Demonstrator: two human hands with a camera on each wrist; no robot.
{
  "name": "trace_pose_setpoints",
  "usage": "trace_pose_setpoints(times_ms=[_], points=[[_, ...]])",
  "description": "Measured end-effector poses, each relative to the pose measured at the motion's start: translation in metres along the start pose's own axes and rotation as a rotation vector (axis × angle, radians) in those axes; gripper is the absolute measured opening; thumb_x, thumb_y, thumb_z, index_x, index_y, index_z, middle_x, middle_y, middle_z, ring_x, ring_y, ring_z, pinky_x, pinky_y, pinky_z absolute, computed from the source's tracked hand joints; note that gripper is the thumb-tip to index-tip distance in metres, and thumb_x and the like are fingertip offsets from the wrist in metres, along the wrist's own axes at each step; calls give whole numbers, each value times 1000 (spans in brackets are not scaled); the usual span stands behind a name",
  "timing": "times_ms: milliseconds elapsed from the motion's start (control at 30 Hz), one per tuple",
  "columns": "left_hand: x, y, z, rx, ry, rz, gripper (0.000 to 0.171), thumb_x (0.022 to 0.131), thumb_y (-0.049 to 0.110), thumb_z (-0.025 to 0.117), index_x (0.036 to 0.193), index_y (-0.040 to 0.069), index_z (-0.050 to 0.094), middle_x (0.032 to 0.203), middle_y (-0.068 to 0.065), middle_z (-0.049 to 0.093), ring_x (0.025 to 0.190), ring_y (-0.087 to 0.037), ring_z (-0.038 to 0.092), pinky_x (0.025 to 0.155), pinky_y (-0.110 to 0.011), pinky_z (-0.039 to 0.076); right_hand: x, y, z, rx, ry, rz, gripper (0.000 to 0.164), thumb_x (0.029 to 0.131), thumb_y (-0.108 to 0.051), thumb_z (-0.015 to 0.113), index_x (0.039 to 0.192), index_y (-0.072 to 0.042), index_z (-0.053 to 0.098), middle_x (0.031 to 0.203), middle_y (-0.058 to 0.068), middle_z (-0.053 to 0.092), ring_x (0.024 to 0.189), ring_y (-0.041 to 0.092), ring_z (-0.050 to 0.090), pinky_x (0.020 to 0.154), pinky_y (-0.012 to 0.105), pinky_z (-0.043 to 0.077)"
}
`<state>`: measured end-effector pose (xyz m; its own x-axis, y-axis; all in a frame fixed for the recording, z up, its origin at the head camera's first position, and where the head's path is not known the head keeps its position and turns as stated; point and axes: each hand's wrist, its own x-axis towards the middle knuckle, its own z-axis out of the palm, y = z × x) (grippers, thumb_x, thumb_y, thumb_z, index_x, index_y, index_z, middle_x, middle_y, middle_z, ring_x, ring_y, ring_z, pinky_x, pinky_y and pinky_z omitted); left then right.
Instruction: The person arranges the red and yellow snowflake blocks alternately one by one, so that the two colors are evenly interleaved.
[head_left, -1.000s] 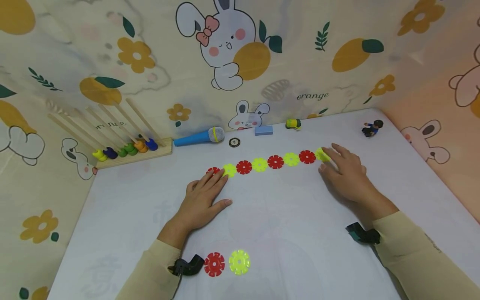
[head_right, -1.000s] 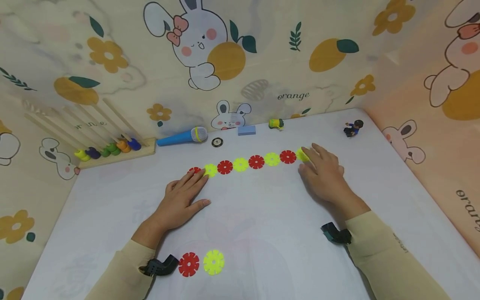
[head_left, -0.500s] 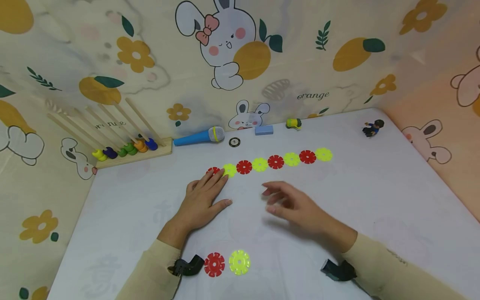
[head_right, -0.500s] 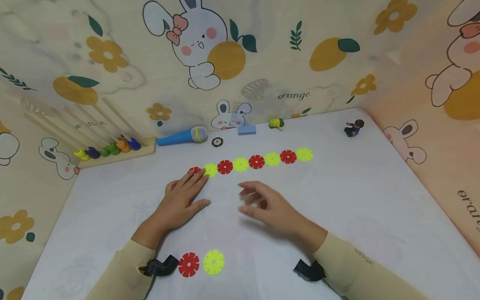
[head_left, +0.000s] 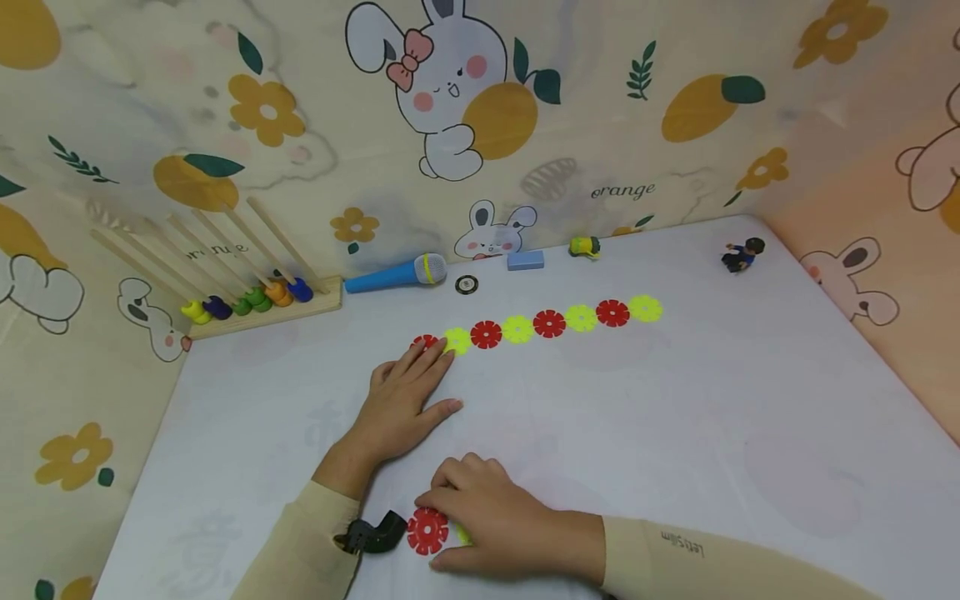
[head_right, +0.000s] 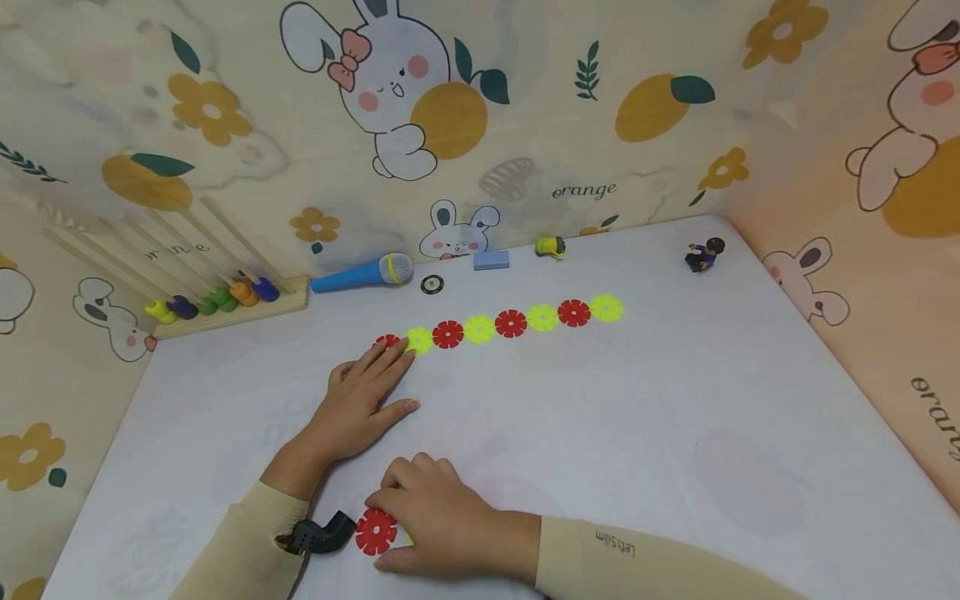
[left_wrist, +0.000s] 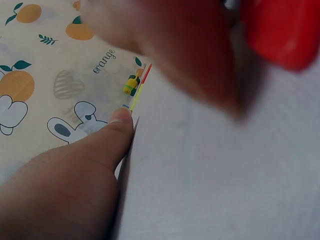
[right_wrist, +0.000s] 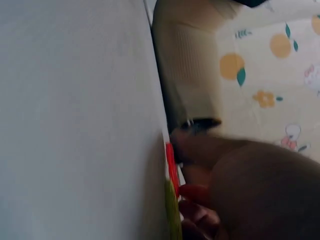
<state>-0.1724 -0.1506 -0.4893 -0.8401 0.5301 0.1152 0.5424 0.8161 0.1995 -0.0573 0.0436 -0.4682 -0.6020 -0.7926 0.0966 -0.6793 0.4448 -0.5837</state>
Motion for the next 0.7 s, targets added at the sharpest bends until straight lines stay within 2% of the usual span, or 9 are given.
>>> trace_pose_setpoints(times_ms=[100,167,267,400,467,600,700], points=[[0,-1,0,-3,0,-1,75,90,68,37,152,28,28,158,6,16,144,-23,8,102,-56,18,4,-6,4,-36,17,8,42,83,-43,72,120,-26,60,108,-15,46,97,1,36,70,23,30],[0,-1,0,-8,0,1,75,90,68,37,152,27,28,158,5,16,144,-23,8,102,-57,18,5,-9,3,-9,11,23,38,82,-36,75,115,-26,59,105,-16,48,97,1,38,70,23,30],[-1,-1,0,-14,0,1,75,90,69,37,152,27,28,158,5,16,144,-23,8,102,-57,18,5,-9,-1,73,-3,33,34,84,-29,75,111,-27,56,102,-20,50,97,-2,41,71,23,31],[-1,-1,0,-24,-1,7,75,91,68,37,152,27,28,158,5,16,144,-23,8,102,-57,18,1,-4,-15,243,-3,-5,21,91,-23,67,110,-27,61,100,-22,55,93,-5,48,80,17,38],[0,-1,0,-23,-5,8,75,91,68,37,152,27,27,158,5,16,144,-22,7,102,-56,17,-4,1,-25,323,13,0,19,93,-23,65,111,-27,63,100,-21,57,91,-5,51,80,17,43],[1,-1,1,-5,-15,-3,76,90,70,35,152,29,26,158,6,15,144,-22,6,103,-56,17,-18,18,-49,433,113,127,23,92,-23,67,113,-28,64,100,-18,61,83,4,57,72,23,50],[1,-2,1,-2,-24,-11,76,89,71,35,153,29,25,159,6,14,144,-22,6,103,-56,17,-33,35,-66,500,208,280,24,90,-23,69,113,-29,65,100,-13,64,80,12,59,67,29,52]])
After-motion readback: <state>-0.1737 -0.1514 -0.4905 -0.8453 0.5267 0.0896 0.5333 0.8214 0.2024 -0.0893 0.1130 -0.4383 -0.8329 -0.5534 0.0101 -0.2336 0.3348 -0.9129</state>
